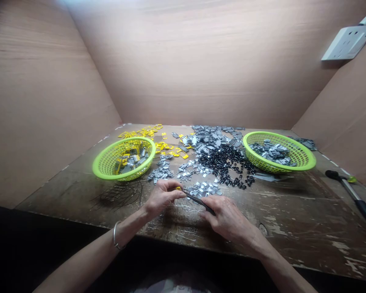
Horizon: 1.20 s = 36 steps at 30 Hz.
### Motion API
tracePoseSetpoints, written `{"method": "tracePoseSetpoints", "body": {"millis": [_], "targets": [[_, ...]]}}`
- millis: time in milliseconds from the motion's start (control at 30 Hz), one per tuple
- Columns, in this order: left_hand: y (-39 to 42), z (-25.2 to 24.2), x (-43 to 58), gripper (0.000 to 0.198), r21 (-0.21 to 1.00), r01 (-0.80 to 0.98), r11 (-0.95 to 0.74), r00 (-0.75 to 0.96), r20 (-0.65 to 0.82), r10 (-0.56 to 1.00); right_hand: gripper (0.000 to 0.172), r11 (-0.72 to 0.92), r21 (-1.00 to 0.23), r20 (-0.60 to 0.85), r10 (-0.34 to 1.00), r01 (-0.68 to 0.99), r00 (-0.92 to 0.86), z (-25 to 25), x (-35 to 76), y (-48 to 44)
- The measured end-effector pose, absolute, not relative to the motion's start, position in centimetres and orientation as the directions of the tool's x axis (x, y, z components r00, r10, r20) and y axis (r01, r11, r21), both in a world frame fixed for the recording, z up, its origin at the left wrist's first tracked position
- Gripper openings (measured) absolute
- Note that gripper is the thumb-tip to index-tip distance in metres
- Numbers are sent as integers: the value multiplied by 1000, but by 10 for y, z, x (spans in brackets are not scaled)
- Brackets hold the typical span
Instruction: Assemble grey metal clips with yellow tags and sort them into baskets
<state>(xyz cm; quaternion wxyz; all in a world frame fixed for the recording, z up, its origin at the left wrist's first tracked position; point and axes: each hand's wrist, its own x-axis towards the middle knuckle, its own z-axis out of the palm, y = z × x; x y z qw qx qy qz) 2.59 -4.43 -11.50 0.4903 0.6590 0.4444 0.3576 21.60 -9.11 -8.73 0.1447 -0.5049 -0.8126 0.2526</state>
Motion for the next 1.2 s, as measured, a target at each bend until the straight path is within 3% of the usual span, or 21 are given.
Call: {"method": "tracePoseSetpoints", "body": {"millis": [567,667,767,833,933,1033,1100,1200], "targets": [[-54,-117,29,18,915,338,-218,259,133,957,18,383,-632,-19,862,674,-507,-91,211,-93],[-46,-111,27,19,906,374,-200,292,89,952,17,366,-627,-16,876,688,-482,-92,211,-91],[-24,-92,6,22,885,393,-249,252,157,955,23,330,-626,7,909,707,-418,-91,219,-87],[-2,-76,-21,25,798,526,-295,122,272,955,28,284,-625,22,937,727,-347,-91,231,-82],[32,-59,-65,32,526,838,-145,-62,356,932,32,193,-572,65,980,798,-190,-94,257,-69],[50,-54,-82,33,251,965,-75,-60,490,870,34,85,-423,175,985,902,-11,-103,280,-50],[53,-57,-71,28,185,974,-133,10,548,836,36,16,-336,193,980,942,52,-111,291,-37],[51,-70,-33,22,208,926,-315,163,532,831,36,-35,-203,187,980,978,74,-124,299,-21]]}}
